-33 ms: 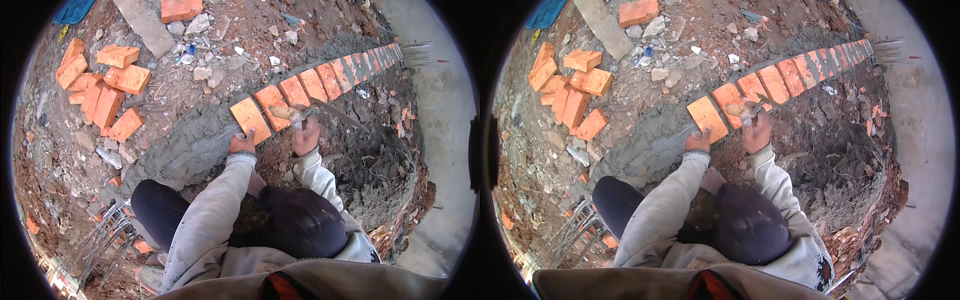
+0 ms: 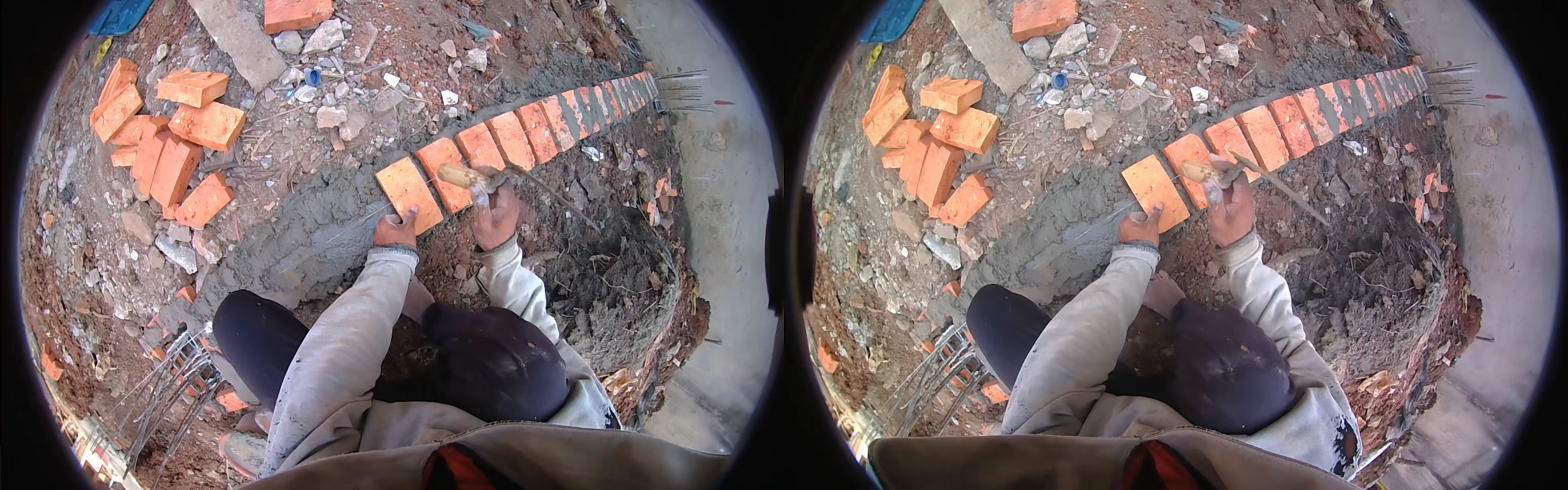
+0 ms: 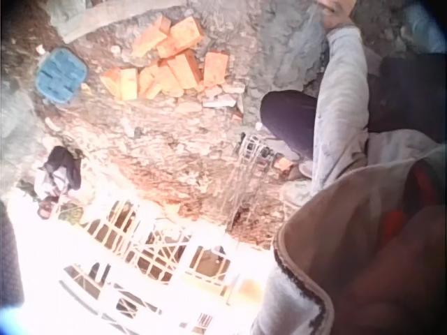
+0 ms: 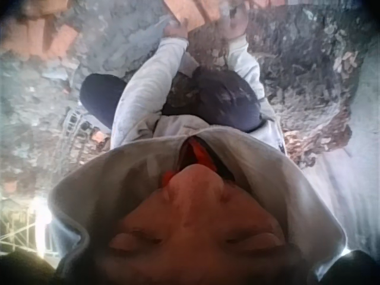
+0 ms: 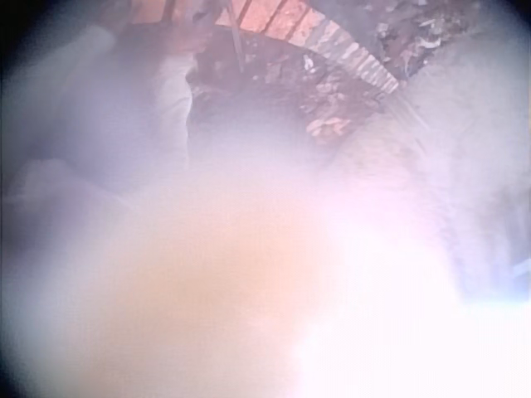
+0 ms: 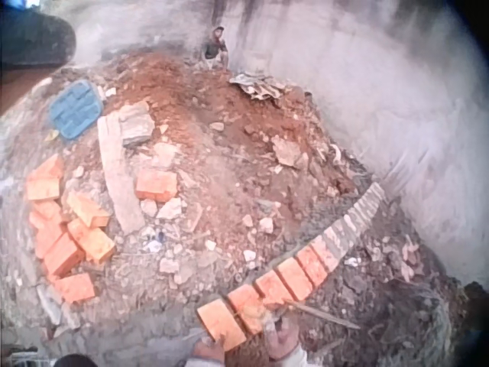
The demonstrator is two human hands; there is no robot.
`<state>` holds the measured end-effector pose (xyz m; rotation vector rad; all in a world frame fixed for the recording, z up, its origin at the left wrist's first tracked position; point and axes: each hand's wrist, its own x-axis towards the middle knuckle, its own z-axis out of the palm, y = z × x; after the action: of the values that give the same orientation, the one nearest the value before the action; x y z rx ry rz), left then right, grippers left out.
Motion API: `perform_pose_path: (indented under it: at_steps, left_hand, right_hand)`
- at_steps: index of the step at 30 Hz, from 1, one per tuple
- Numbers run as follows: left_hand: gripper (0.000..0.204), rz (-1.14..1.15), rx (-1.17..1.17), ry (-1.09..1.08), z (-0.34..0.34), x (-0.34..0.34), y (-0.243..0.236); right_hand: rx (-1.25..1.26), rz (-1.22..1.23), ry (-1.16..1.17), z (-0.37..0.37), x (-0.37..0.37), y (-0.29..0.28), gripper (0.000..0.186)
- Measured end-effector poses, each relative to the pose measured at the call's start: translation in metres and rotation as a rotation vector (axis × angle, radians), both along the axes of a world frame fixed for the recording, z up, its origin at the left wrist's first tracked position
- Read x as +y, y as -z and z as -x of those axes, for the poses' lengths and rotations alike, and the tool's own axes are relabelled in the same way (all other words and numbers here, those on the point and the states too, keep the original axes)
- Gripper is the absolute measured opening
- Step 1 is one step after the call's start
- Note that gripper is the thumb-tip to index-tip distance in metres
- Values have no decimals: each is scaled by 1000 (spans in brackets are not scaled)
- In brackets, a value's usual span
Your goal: The person scoops mortar from a bucket and spreads it on the ground to form a base. They then place bricks one by one onto the mortar, tapping them into alignment with a trowel to build a single row.
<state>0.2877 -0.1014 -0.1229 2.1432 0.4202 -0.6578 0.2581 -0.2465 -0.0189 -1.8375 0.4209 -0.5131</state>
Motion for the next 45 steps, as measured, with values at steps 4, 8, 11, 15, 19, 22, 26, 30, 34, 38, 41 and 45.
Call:
perform_pose_path:
  at_steps: [4,8,11,15,19,22,26,30,34,38,41,45]
  left_hand:
    - [48,56,43,114,-5,5,-10]
    - [42,150,-94,203,1,9,6]
    - [45,79,-168,152,-5,5,5]
    - [58,94,-411,105,-38,19,28]
    - [62,87,-434,330,-16,25,14]
    - [84,-113,-560,647,-9,31,-19]
    - [118,-377,-496,934,-31,18,-51]
    - [135,-469,-372,1062,-44,-6,-52]
    - [139,-392,-360,1138,-61,-4,-44]
    - [139,-418,-356,1145,-54,-2,-39]
    - [137,-398,-392,1111,-64,-8,-38]
    - [137,-399,-361,1138,-61,-8,-42]
  right_hand:
    - [7,-100,-142,-38,4,16,32]
    - [-9,-178,-270,-65,-7,25,30]
    - [-36,-170,-187,-64,-22,15,31]
    - [-31,-257,-43,-45,-28,14,33]
    - [-3,-278,113,3,-42,13,31]
    - [-19,-371,235,33,-38,14,29]
    - [3,-407,295,48,-33,14,28]
    - [-3,-449,291,52,-29,21,29]
    - [15,-436,271,49,-27,17,29]
    - [12,-419,278,49,-33,16,28]
    - [-32,-392,323,43,-41,13,28]
    - [-63,-375,348,49,-51,7,29]
